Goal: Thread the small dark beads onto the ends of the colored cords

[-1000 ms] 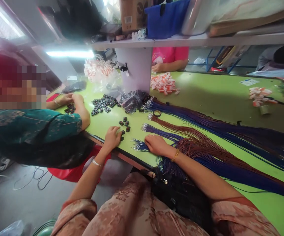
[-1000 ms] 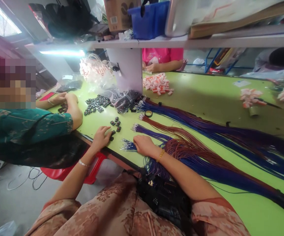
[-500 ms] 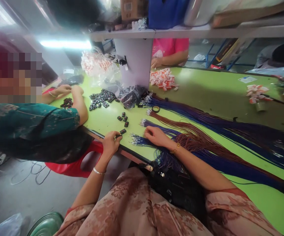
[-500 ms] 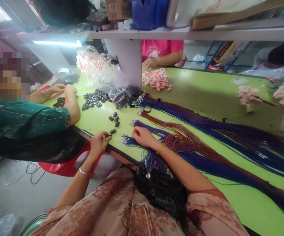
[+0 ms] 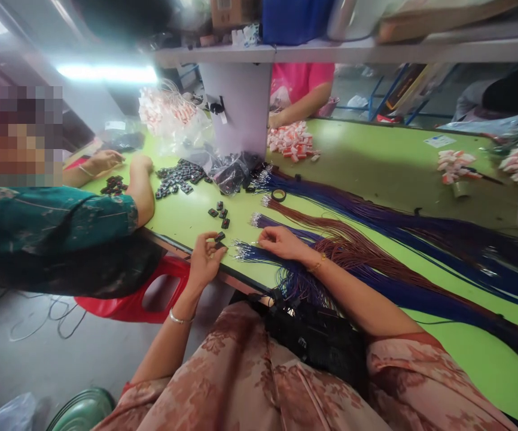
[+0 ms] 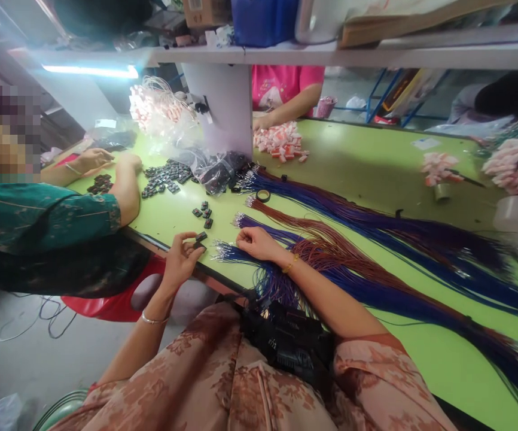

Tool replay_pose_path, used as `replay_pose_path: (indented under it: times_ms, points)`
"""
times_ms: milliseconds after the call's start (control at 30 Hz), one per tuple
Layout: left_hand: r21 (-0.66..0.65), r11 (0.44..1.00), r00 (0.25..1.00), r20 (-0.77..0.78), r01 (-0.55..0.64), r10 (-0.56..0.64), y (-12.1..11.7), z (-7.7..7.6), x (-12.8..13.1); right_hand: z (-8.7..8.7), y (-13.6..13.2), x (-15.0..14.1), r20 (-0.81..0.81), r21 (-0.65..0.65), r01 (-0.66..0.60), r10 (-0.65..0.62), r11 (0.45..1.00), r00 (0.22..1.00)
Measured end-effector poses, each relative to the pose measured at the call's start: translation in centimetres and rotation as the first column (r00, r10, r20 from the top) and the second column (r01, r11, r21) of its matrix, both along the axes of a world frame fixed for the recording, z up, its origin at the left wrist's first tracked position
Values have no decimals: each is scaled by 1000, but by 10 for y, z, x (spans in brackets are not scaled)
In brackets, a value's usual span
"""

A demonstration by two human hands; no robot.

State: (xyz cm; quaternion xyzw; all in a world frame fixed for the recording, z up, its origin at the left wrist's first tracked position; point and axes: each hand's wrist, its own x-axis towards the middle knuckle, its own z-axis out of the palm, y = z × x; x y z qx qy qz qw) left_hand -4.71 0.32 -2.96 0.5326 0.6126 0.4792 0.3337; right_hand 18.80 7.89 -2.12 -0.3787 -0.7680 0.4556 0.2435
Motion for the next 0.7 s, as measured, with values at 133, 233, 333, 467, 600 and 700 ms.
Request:
replay_pose_path:
  times_ms: [133,233,333,467,600,700]
  points:
    - [-89,991,888,457,99,-47,6,1,33,3,-7,-1,6,86,41,-42,995,999]
    - [-167,970,772,635,178,-33,10,-1,51,4,-12,-1,-20,115,67,-66,991,998]
    - [-177,952,689,723,248,-45,13,-4,60,4,-16,2,-46,108,76,-72,991,996]
    - [-168,929,637,765,330,-88,15,-8,61,3,-18,3,-2,146,89,-89,985,996]
    - [-178,923,615,785,340,-75,16,-10,60,5,-19,0,55,183,94,-106,979,993]
    - [-184,919,596,800,349,-66,15,-9,60,9,-21,-1,92,192,93,-113,977,989]
